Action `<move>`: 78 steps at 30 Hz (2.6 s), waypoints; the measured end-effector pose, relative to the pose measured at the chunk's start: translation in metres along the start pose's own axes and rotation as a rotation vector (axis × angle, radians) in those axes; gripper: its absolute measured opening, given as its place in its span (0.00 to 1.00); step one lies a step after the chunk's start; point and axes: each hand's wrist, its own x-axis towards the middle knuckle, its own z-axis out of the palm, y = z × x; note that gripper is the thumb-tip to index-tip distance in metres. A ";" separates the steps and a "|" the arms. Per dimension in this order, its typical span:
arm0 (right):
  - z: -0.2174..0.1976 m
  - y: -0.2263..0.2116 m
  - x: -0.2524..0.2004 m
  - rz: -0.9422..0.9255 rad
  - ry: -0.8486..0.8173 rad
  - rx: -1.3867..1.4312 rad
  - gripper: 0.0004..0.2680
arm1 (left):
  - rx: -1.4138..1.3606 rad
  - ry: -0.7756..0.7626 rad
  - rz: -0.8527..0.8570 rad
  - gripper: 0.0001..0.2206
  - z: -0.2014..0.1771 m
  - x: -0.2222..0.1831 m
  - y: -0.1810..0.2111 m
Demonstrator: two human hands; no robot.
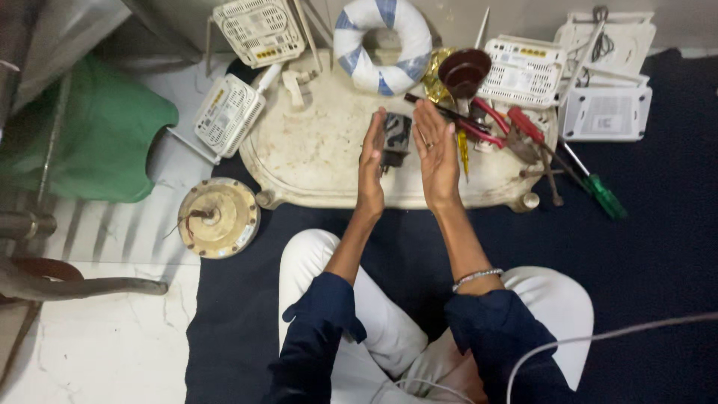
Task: The person sits on the floor and works on a small electric motor. They use a screwdriver to loosen parts, then use pliers to adjust wires and components inside the motor housing.
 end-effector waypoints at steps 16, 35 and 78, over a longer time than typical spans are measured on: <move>-0.016 0.006 -0.007 0.028 0.175 -0.088 0.28 | 0.026 -0.059 -0.042 0.36 -0.024 -0.015 -0.015; 0.027 -0.022 -0.031 0.068 0.100 -0.314 0.28 | -0.046 0.133 -0.090 0.32 0.001 -0.026 0.011; -0.007 0.024 -0.027 0.300 0.286 -0.184 0.27 | 0.943 0.339 -0.092 0.19 -0.019 -0.007 -0.033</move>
